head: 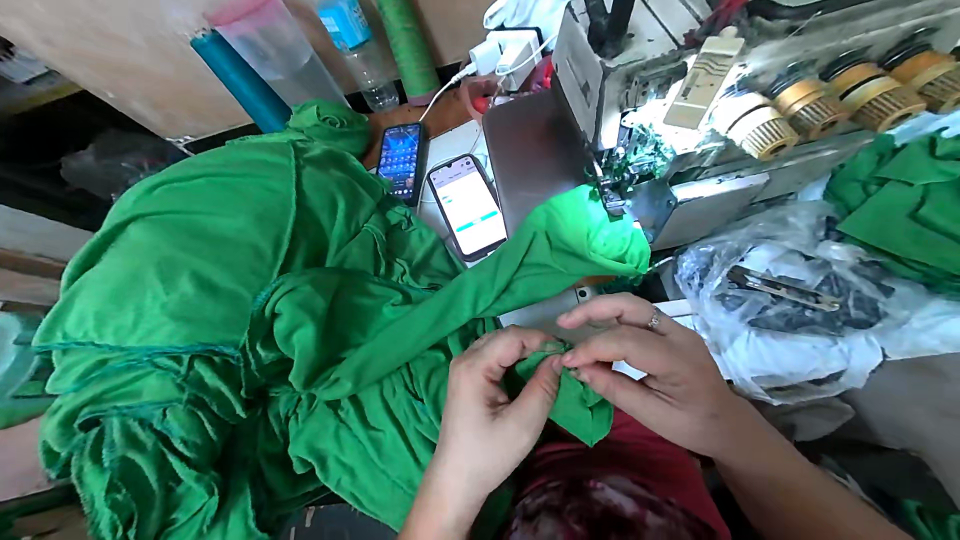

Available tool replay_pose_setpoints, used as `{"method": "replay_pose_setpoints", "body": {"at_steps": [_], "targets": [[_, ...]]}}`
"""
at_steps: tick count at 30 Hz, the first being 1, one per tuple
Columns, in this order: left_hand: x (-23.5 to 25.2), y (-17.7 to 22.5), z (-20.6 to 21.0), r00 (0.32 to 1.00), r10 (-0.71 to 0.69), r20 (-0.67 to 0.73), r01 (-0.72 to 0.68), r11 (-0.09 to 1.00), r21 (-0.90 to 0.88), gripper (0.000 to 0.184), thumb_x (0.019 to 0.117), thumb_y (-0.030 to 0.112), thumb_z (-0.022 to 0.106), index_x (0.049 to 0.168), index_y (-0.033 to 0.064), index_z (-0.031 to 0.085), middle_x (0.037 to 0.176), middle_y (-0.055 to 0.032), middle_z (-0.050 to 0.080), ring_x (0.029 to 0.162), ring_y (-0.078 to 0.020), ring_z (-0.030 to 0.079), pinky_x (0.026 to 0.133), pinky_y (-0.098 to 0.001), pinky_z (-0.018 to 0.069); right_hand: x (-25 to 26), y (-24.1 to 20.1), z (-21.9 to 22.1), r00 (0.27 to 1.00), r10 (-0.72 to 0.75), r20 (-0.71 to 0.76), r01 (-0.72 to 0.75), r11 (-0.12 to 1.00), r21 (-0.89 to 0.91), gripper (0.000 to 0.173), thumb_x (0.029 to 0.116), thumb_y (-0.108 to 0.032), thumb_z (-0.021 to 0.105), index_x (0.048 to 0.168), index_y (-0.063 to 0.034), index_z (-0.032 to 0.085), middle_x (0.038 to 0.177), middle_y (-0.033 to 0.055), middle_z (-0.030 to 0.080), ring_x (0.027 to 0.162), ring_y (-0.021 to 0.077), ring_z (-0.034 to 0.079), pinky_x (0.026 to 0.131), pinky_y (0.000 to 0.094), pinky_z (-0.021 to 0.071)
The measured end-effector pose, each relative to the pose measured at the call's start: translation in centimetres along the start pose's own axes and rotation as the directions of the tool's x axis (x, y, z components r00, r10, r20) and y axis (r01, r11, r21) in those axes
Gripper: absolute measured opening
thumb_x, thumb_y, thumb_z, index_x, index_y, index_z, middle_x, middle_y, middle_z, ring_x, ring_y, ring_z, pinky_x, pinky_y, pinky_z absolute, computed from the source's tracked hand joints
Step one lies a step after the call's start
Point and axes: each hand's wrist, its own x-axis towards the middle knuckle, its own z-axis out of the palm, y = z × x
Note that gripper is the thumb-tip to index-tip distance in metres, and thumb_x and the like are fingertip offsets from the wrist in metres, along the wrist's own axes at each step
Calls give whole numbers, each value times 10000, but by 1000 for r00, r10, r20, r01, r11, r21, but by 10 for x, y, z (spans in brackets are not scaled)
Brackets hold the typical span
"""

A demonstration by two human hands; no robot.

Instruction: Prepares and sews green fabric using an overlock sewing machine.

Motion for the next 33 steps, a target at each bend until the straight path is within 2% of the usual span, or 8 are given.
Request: {"method": "replay_pose_setpoints", "body": {"at_steps": [3, 7, 11, 17, 21, 25, 28, 33], "targets": [[-2, 3, -1, 1000, 1, 5, -2, 995, 99, 131, 931, 99, 619, 963, 33, 728, 859, 28, 708, 831, 15, 633, 782, -171, 520, -1, 1, 2, 999, 35, 22, -36, 999, 33, 144, 1051, -181, 575, 1081, -54, 637, 1240, 76, 674, 1095, 5, 646, 893, 129, 541], [-3, 7, -2, 1000, 14, -9, -11, 959, 283, 141, 908, 148, 627, 943, 113, 759, 824, 83, 696, 835, 15, 561, 791, -190, 419, 0, -1, 2, 987, 139, 80, -143, 988, 60, 301, 1028, -152, 573, 1255, 43, 609, 1043, 59, 727, 901, -23, 669, 821, 138, 558], [-3, 10, -6, 1000, 22, -19, -14, 939, 342, 86, 875, 204, 684, 926, 165, 742, 788, 134, 660, 804, 34, 514, 749, -192, 366, -1, 0, -2, 974, 214, 80, -220, 973, 74, 191, 994, -190, 628, 1009, -7, 680, 867, -2, 710, 787, -55, 650, 744, 115, 553], [-3, 15, -27, 926, 127, 356, -154, 987, 49, 259, 1049, 287, 587, 1173, 65, 634, 744, 20, 550, 640, 25, 490, 610, -104, 430, -2, -2, -10, 974, 222, 39, -223, 974, 47, 181, 1010, -178, 584, 1018, -15, 663, 910, 6, 708, 763, -62, 630, 701, 103, 540], [-4, 9, -41, 905, 24, 425, -67, 994, 86, 346, 1059, 315, 563, 1300, 69, 594, 770, 39, 583, 656, 44, 518, 622, -101, 453, -3, -4, -12, 980, 196, 42, -198, 978, 58, 204, 1035, -199, 561, 1033, -19, 656, 951, 18, 713, 772, -54, 632, 695, 105, 539], [-5, -2, -44, 955, -48, 292, -33, 964, 264, 273, 1000, 372, 646, 943, 114, 715, 801, 77, 668, 780, 27, 587, 750, -163, 476, -2, -6, -12, 983, 177, 54, -180, 983, 41, 204, 1042, -223, 564, 1025, -43, 659, 910, -5, 661, 770, -64, 582, 703, 90, 500], [-2, 0, -40, 970, 39, 238, -68, 991, 112, 243, 946, 346, 730, 850, 132, 665, 1027, 64, 761, 1010, -12, 661, 920, -220, 492, -2, -5, -11, 981, 183, 63, -185, 982, 32, 208, 1050, -221, 547, 1041, -42, 652, 885, -13, 649, 747, -72, 553, 684, 83, 474], [-5, 4, -30, 940, 150, 307, -132, 988, -80, 183, 992, 245, 687, 944, 88, 606, 787, 38, 613, 720, 41, 557, 672, -106, 461, -3, -3, -10, 981, 196, 11, -196, 980, 16, 205, 1040, -218, 564, 1037, -37, 659, 883, -16, 640, 741, -81, 545, 677, 70, 467]]}}
